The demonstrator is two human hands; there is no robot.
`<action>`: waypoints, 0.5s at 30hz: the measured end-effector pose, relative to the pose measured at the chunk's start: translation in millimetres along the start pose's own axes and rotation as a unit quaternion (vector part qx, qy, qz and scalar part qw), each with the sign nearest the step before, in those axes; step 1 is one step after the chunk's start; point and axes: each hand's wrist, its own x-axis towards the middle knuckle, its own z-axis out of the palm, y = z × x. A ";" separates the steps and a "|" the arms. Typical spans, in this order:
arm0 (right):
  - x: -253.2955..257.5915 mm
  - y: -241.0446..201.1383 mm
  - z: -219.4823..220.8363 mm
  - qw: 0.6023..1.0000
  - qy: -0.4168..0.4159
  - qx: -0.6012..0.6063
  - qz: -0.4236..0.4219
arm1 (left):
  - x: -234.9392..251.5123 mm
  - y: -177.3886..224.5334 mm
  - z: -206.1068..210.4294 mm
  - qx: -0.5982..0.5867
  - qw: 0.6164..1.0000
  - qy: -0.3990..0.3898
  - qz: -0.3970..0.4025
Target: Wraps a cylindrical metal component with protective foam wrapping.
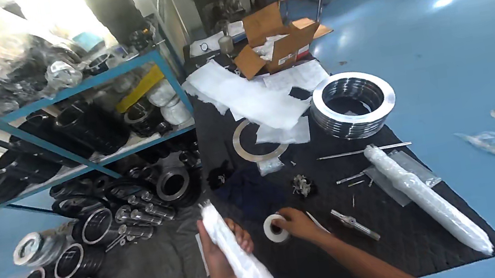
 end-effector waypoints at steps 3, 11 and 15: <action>-23.7 -18.7 -18.4 0.999 0.045 -0.025 -0.009 | 13.0 -7.7 11.1 0.010 0.993 0.115 0.032; -125.9 -80.2 -13.4 0.980 -0.098 0.170 -0.026 | 33.6 -55.6 31.0 0.154 0.972 0.152 0.090; -141.7 -54.4 -24.3 0.994 -0.047 0.079 -0.050 | 44.9 -56.2 33.9 0.224 0.966 0.125 0.040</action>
